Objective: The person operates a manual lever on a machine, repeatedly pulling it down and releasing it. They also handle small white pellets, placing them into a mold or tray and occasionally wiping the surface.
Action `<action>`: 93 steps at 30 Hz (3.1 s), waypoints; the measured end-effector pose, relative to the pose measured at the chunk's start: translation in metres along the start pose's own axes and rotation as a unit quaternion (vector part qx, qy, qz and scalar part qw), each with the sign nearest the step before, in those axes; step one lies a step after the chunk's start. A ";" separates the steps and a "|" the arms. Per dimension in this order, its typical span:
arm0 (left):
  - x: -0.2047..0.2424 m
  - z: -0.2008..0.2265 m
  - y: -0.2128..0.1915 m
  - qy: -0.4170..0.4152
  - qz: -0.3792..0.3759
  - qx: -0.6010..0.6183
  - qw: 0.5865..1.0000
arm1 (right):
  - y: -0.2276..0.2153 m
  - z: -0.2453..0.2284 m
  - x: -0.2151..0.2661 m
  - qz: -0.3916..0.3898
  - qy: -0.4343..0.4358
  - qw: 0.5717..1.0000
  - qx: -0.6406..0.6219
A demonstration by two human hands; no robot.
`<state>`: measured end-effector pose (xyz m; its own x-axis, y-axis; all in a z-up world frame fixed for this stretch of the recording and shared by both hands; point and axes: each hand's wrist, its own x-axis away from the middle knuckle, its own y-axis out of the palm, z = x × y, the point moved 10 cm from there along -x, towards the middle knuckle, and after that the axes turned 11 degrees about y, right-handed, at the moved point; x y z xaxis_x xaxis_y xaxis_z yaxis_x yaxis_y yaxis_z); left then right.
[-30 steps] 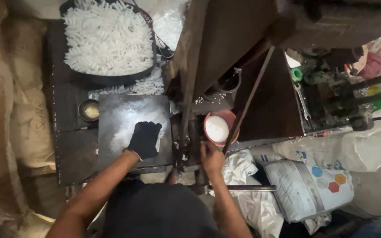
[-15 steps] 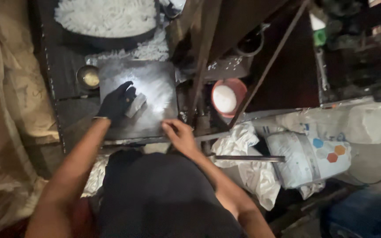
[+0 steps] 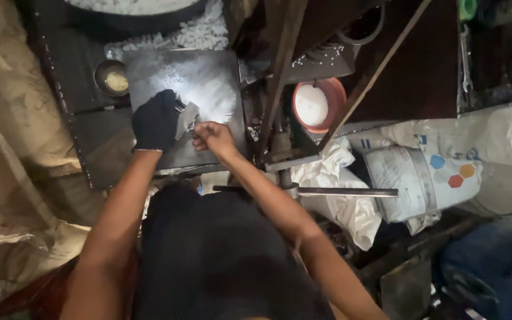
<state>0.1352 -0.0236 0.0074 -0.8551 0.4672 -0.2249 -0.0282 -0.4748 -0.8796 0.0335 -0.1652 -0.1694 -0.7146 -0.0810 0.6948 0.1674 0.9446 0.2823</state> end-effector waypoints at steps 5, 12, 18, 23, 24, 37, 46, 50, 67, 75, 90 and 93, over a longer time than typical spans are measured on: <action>-0.002 0.003 -0.002 0.020 0.027 -0.016 0.999 | -0.028 0.037 -0.008 0.044 -0.010 0.999 0.008; 0.025 -0.035 0.015 -0.001 0.068 0.145 0.987 | -0.055 0.048 0.038 0.058 0.045 0.997 -0.036; 0.098 -0.070 0.035 -0.105 0.104 0.160 0.976 | -0.041 -0.027 0.043 0.055 0.007 0.997 -0.060; 0.117 -0.052 0.044 -0.145 0.069 0.250 0.955 | 0.026 -0.161 -0.026 0.013 -0.115 0.993 -0.009; 0.110 -0.042 0.038 -0.113 0.073 0.253 0.958 | 0.038 -0.191 -0.029 0.050 -0.184 0.978 0.080; 0.062 -0.005 -0.033 -0.164 0.049 0.153 0.973 | 0.141 -0.175 0.080 0.015 -0.427 0.465 0.775; 0.092 0.001 -0.003 -0.219 0.119 0.108 0.962 | 0.134 -0.194 0.131 0.082 -0.459 0.504 0.727; 0.112 0.004 0.056 -0.232 0.045 0.239 0.942 | 0.075 -0.186 0.192 0.095 -0.396 0.711 0.573; -0.101 0.094 0.176 0.038 -0.110 0.106 0.988 | -0.145 -0.190 0.239 0.434 -0.283 0.730 0.445; -0.032 0.117 0.098 -0.059 0.039 0.133 0.989 | -0.123 -0.192 0.245 0.338 -0.354 0.756 0.435; 0.125 0.035 -0.009 -0.170 0.147 0.216 0.950 | -0.012 -0.061 0.066 0.052 -0.080 0.967 0.238; 0.097 0.000 -0.009 -0.148 0.130 0.215 0.956 | 0.001 -0.029 0.038 0.003 0.037 0.998 0.059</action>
<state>0.0522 0.0260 -0.0062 -0.9696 0.0894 -0.2279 0.0501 -0.8387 -0.5422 0.0265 -0.1764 -0.1237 -0.6608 -0.0943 0.7446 0.0879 0.9755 0.2016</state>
